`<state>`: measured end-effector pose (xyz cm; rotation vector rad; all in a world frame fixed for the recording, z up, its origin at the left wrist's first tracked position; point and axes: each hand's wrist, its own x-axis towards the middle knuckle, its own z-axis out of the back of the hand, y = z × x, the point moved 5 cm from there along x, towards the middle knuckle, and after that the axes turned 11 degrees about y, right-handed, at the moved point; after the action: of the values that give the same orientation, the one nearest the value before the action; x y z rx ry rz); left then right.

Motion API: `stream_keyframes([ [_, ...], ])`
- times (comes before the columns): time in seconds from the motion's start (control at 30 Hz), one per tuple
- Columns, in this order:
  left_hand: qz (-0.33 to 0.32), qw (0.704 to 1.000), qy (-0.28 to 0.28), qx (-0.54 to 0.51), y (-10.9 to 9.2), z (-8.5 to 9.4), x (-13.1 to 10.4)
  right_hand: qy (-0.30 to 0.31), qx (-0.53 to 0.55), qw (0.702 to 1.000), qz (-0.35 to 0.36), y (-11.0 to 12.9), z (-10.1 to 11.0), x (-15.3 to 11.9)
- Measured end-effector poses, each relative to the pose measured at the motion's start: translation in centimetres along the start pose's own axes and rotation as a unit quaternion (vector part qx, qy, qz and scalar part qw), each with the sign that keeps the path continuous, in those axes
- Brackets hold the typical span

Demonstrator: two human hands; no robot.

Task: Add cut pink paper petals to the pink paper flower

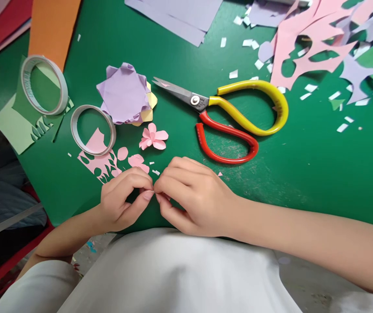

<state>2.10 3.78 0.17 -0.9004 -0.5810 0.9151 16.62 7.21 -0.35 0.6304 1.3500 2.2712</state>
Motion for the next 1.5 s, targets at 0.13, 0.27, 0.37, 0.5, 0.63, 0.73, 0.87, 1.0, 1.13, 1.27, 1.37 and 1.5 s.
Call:
stream_keyframes([
  [0.13, 0.030, 0.999, 0.016, -0.014, 0.0, 0.1, 0.0, -0.006, -0.075, 0.997, 0.021, 0.1, -0.2, -0.2],
  [0.27, 0.082, 0.994, 0.043, -0.063, 0.3, 0.4, 0.1, -0.004, -0.117, 0.992, 0.053, 0.3, -0.1, -0.2],
  [0.37, 0.132, 0.983, 0.057, -0.117, 0.7, 0.7, 0.2, -0.002, -0.110, 0.992, 0.068, 0.4, 0.1, -0.1],
  [0.5, 0.153, 0.979, 0.046, -0.128, 0.9, 0.9, 0.2, -0.013, -0.063, 0.997, 0.044, 0.4, 0.8, 0.1],
  [0.63, 0.066, 0.997, 0.021, 0.022, 0.2, 0.6, 0.3, -0.034, -0.023, 0.999, 0.021, 0.2, 1.4, 0.2],
  [0.73, 0.004, 0.997, 0.011, 0.076, -0.2, 0.2, 0.1, -0.041, -0.021, 0.999, 0.016, 0.1, 1.9, 0.1],
  [0.87, -0.023, 0.994, 0.016, 0.106, -0.4, 0.4, 0.0, -0.050, -0.029, 0.998, 0.002, -0.1, 2.8, -0.1],
  [1.0, -0.030, 0.985, 0.003, 0.168, -0.9, 1.3, 0.3, -0.061, -0.049, 0.995, -0.064, -0.6, 3.9, -0.7],
  [1.13, -0.040, 0.980, -0.030, 0.192, -1.5, 2.6, 1.3, -0.062, -0.026, 0.994, -0.086, -1.0, 4.7, -1.0],
  [1.27, -0.004, 0.956, -0.066, 0.286, -1.8, 3.7, 2.6, -0.035, 0.036, 0.993, -0.108, -1.4, 5.0, -0.8],
  [1.37, 0.059, 0.938, -0.043, 0.338, -1.1, 3.7, 3.5, -0.024, 0.083, 0.990, -0.109, -1.5, 5.1, -0.7],
  [1.5, 0.098, 0.934, -0.028, 0.342, -0.8, 2.7, 3.9, -0.022, 0.115, 0.987, -0.114, -1.7, 4.9, -0.7],
])
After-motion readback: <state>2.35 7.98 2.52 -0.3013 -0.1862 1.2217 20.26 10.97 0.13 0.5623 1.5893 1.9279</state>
